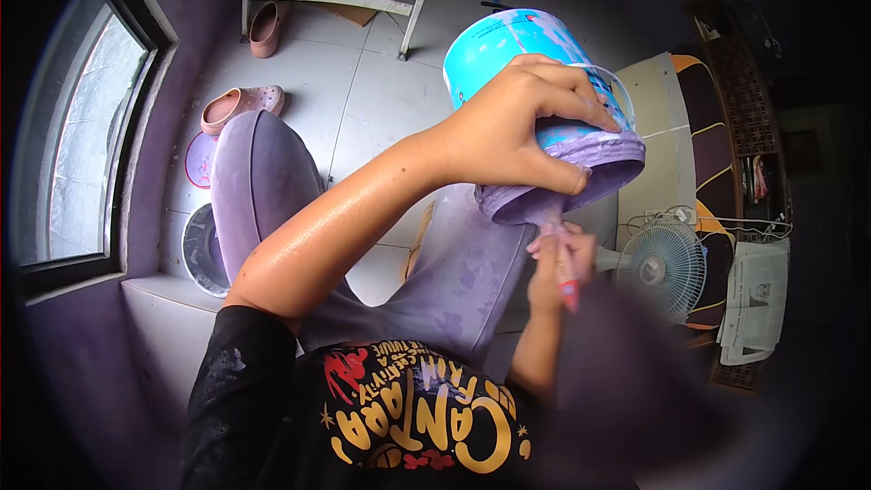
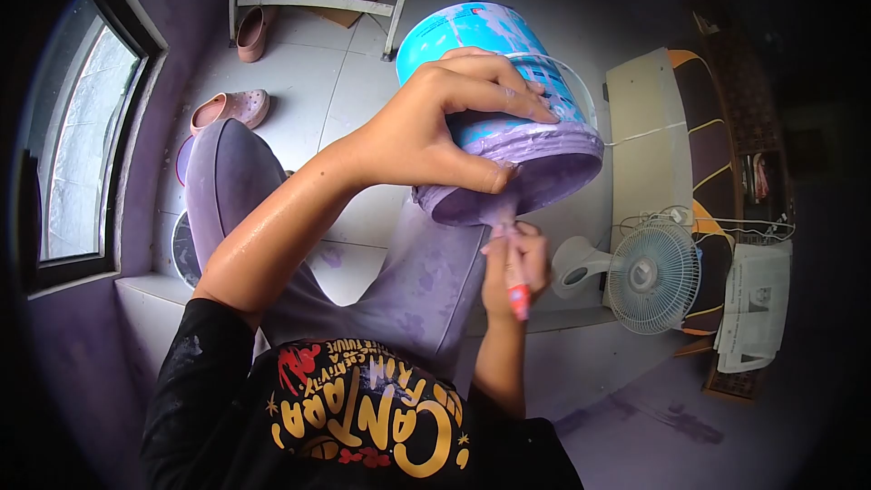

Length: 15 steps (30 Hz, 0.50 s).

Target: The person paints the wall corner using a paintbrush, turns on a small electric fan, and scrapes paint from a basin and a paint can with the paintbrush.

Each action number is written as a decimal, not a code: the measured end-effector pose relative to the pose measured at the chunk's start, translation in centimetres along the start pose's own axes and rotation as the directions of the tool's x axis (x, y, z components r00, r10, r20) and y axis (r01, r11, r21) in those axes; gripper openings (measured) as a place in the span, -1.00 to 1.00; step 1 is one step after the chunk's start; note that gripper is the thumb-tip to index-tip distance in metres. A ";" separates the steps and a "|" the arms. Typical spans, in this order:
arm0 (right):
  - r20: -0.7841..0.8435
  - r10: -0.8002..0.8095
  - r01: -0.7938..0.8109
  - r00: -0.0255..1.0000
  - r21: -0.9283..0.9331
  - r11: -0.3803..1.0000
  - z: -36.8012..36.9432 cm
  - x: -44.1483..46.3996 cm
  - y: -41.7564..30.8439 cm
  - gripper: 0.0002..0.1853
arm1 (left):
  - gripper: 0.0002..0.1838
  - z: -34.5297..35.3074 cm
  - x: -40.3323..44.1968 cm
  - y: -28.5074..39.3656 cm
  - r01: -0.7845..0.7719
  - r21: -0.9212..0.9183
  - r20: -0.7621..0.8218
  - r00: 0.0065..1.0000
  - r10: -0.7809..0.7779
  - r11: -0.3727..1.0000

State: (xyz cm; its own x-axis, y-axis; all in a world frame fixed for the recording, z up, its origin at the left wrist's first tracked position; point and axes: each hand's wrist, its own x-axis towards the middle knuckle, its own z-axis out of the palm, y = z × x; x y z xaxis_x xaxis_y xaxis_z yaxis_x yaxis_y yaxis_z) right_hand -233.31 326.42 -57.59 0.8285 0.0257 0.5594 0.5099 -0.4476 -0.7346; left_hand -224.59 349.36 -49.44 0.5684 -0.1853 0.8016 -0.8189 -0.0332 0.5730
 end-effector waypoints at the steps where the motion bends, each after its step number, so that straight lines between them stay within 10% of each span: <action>1: 0.024 -0.156 0.158 0.987 -0.182 0.970 0.4 -0.7 0.7 -0.82 | -0.46 0.0 0.0 0.0 0.002 -0.024 -0.001 1.000 -0.002 1.000; 15: -0.017 -0.448 0.429 0.894 -0.258 0.866 3.4 -0.8 -1.0 -0.80 | -0.50 0.5 -0.3 0.3 -0.030 -0.029 0.022 0.999 0.031 0.999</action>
State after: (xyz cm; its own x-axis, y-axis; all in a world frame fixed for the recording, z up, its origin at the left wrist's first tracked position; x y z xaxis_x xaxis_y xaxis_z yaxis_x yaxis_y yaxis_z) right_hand -233.72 329.84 -58.65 0.5081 0.2082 0.8358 0.7372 -0.6069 -0.2970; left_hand -225.08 348.88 -49.60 0.5409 -0.2080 0.8149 -0.8331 0.0010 0.5532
